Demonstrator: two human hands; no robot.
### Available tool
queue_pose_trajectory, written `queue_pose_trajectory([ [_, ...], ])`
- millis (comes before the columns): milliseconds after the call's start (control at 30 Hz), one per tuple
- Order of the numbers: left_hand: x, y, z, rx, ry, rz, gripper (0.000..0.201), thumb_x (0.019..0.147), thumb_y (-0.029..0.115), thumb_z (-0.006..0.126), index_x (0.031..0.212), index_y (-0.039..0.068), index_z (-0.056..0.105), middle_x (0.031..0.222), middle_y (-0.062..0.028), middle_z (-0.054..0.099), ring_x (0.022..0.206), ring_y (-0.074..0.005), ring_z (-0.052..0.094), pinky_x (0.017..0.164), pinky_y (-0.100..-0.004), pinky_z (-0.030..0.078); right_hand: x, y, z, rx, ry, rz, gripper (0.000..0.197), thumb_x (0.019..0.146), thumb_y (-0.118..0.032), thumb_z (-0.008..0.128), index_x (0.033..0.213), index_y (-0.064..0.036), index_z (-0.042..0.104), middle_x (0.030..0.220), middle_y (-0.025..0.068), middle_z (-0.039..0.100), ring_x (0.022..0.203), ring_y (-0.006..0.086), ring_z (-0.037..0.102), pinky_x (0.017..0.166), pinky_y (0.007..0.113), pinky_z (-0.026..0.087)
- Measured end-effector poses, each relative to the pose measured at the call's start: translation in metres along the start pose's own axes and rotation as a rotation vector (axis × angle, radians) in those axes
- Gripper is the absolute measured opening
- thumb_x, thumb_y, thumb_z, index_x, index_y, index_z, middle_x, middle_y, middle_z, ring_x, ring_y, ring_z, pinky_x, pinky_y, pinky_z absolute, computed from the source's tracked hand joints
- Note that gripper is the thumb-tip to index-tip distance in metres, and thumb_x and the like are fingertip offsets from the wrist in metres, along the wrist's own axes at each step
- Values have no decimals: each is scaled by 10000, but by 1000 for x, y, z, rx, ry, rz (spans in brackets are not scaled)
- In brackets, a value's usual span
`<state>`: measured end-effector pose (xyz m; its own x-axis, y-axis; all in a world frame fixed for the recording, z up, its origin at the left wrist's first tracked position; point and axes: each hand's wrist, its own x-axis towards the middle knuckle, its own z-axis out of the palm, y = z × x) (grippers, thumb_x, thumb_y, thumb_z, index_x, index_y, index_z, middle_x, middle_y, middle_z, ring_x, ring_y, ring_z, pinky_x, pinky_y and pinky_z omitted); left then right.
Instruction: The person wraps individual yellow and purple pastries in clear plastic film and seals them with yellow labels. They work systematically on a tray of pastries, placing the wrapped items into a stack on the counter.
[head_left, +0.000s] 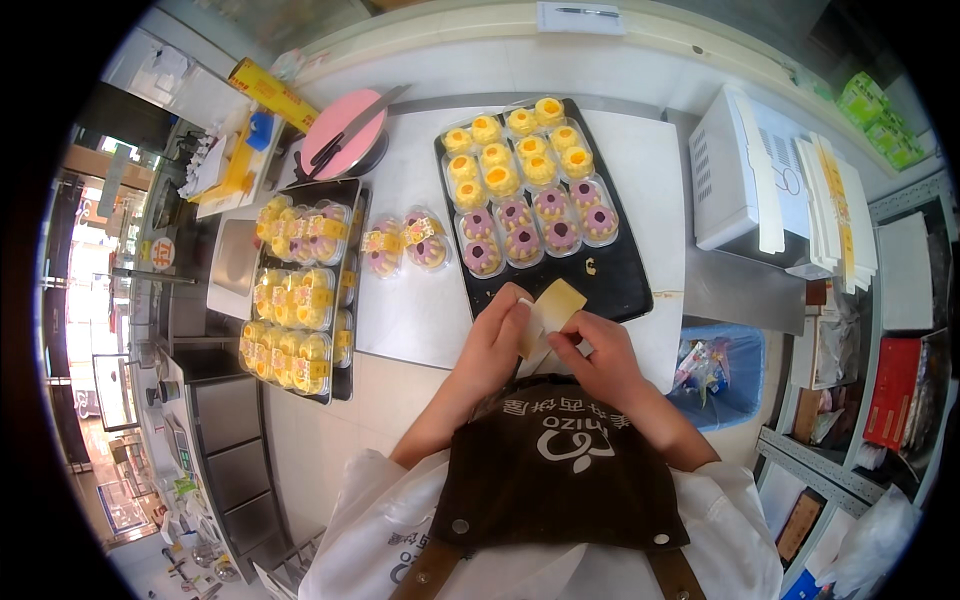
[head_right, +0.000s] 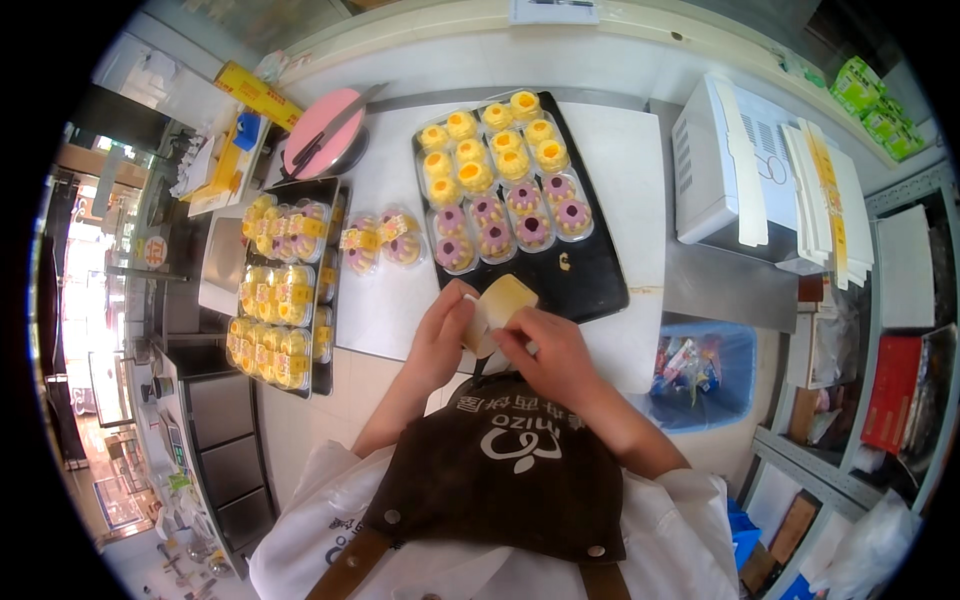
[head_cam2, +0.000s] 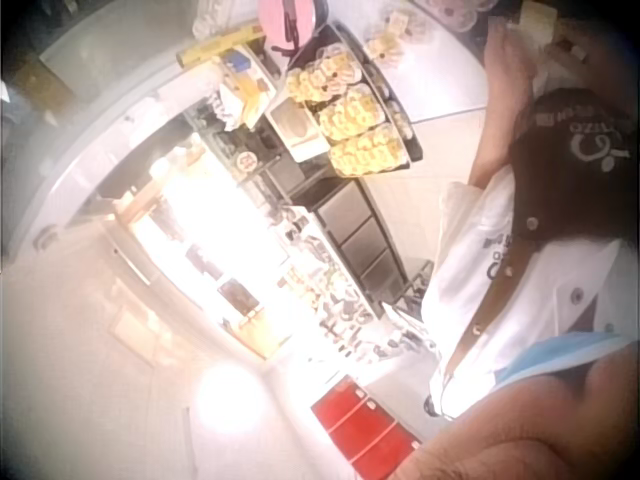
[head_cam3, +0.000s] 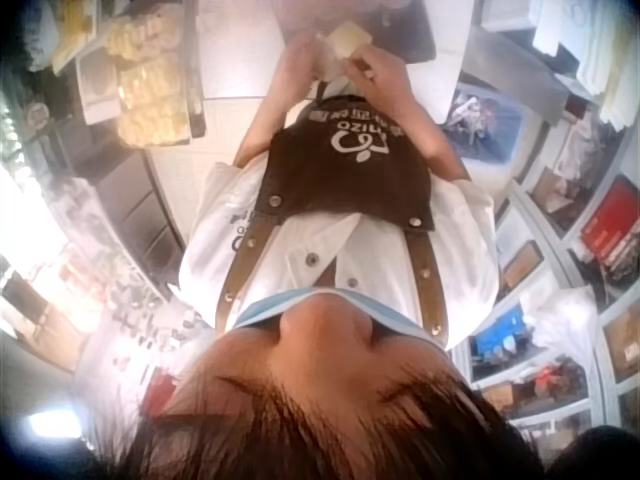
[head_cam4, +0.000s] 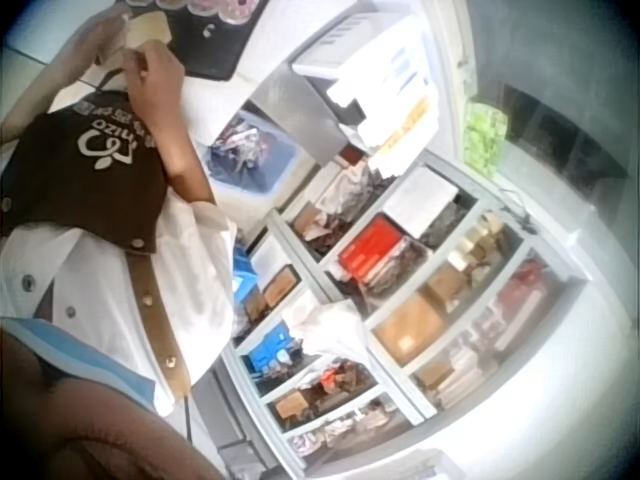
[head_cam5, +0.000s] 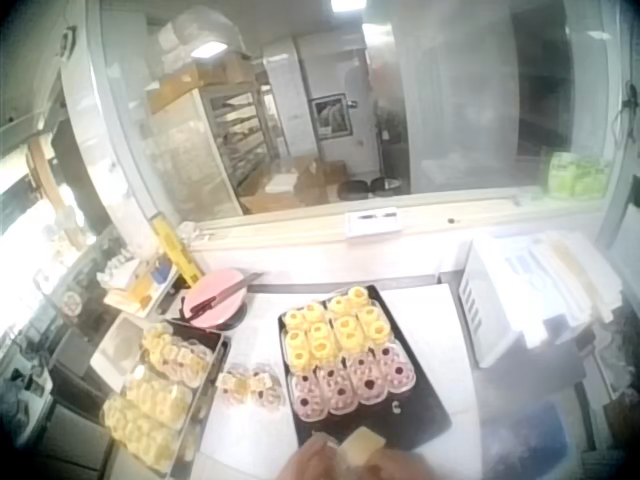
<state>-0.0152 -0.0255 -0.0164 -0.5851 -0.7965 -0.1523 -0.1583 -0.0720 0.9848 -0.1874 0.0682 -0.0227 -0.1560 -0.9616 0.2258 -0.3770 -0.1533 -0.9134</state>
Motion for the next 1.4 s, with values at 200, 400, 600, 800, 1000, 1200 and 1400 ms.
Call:
queue_pose_trajectory([
  [200, -2, 7, 2, 173, 14, 90, 170, 1117, 181, 417, 1041, 56, 502, 730, -74, 545, 650, -194, 535, 632, -341, 454, -1, -1, 1, 8, -5, 2, 141, 943, -113, 739, 889, -26, 642, 800, 105, 658, 691, 284, 666, 623, 364, 515],
  [400, -3, 4, -6, 157, -53, 30, 151, 1092, 168, 449, 1081, 38, 526, 761, -82, 581, 698, -203, 582, 665, -337, 473, -3, 1, 1, 18, -16, 48, 139, 946, -113, 737, 898, -22, 643, 803, 109, 663, 696, 262, 668, 635, 343, 515],
  [600, 4, -4, -5, -127, -29, -21, 86, 1069, 95, 533, 1026, 27, 563, 835, 11, 615, 762, -76, 562, 704, -271, 474, -4, 5, 3, 176, 64, 163, 133, 973, -86, 705, 898, -13, 623, 776, 67, 650, 675, 133, 629, 639, 282, 498],
  [800, -1, -7, -1, -205, 28, -62, 111, 1078, 106, 582, 991, 39, 570, 828, 24, 617, 749, -23, 532, 657, -214, 435, -8, 13, 7, 324, 85, 224, 141, 1001, -53, 673, 890, -10, 597, 764, 32, 643, 654, 75, 611, 606, 241, 487],
  [1000, 1, 0, -5, -146, 20, -47, 128, 1081, 117, 575, 977, 42, 583, 796, 39, 598, 720, -8, 502, 622, -208, 406, -5, 7, 2, 130, 75, 125, 131, 995, -50, 682, 894, -13, 607, 761, 32, 634, 645, 85, 607, 609, 244, 485],
  [1200, 0, -9, -3, -121, 85, -32, 145, 1085, 130, 569, 965, 52, 592, 777, 56, 571, 701, 0, 482, 616, -195, 388, -4, 5, 1, 139, 24, 108, 132, 976, -87, 711, 906, -14, 626, 785, 69, 636, 654, 134, 605, 622, 277, 490],
  [1400, -1, -4, 5, -177, 95, -43, 155, 1095, 161, 567, 977, 64, 591, 758, 62, 538, 679, -3, 464, 590, -199, 381, -7, 12, 5, 469, -5, 313, 175, 991, -112, 710, 886, -15, 610, 753, 24, 632, 662, 78, 599, 608, 256, 485],
])
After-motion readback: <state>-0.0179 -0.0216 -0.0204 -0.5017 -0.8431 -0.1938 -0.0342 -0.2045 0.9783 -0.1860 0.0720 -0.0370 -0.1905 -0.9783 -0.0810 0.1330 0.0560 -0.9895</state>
